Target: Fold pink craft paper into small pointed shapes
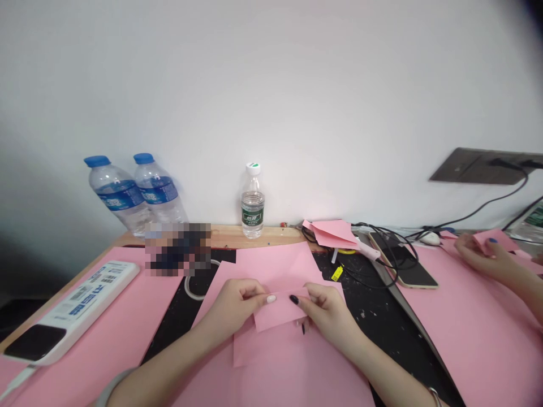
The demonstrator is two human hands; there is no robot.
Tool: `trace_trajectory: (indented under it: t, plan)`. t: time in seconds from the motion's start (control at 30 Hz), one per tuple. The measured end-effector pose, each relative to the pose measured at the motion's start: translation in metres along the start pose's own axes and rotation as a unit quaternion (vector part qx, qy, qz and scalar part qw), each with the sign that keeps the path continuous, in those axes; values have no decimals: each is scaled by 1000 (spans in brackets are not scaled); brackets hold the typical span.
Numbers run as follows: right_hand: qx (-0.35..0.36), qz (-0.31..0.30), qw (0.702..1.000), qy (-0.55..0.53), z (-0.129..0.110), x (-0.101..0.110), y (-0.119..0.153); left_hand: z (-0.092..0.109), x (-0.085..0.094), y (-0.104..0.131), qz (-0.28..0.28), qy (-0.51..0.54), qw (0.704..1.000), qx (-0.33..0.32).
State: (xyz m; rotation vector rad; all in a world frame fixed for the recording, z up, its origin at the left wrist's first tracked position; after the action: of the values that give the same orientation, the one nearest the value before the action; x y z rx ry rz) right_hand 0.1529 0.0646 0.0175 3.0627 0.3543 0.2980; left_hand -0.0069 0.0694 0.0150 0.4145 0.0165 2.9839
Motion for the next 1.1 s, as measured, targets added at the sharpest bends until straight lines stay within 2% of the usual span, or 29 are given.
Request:
trace_trajectory:
  t: [0.1, 0.17, 0.23, 0.3, 0.37, 0.47, 0.6, 0.87, 1.0, 1.1]
  plan:
    - [3, 22, 1000, -17, -1, 10, -3, -3, 9, -5, 13, 0, 1000, 2]
    - [6, 63, 997, -43, 0, 24, -7, -5, 18, -9, 37, 13, 999, -1]
    - [4, 108, 991, -84, 2, 39, -11, -4, 31, -11, 90, 16, 996, -20]
    - [-11, 125, 984, -126, 4, 47, -14, 0, 37, -10, 128, 18, 991, -42]
    - [-39, 111, 982, -151, 6, 44, -14, 5, 31, -6, 110, 20, 991, -70]
    - [-76, 70, 983, -151, 8, 31, -11, 15, 11, 4, 34, -23, 992, -121]
    - [-90, 22, 988, -122, 11, 15, -7, 20, -3, 11, -21, -81, 985, -154]
    - [-79, -17, 989, -123, 13, 8, -7, 17, -2, 7, -23, -54, 989, -133]
    - [-56, -48, 987, -140, 13, 5, -8, 13, 0, 6, -11, -37, 991, -125]
    - [-57, -56, 987, -140, 13, 4, -8, 9, 3, 4, 12, -50, 994, -91]
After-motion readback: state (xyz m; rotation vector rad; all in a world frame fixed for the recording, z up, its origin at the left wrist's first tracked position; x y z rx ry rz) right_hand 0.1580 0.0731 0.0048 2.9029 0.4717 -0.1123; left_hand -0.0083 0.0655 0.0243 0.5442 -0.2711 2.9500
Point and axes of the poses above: each hand's wrist, its own y-axis away from the middle knuckle, its own x-axis out of the back of the hand, z = x × y, the point moved 7 cm from there along -y, towards the middle knuckle, and after that the axes turned 7 degrees about z, right-handed, at the moved point
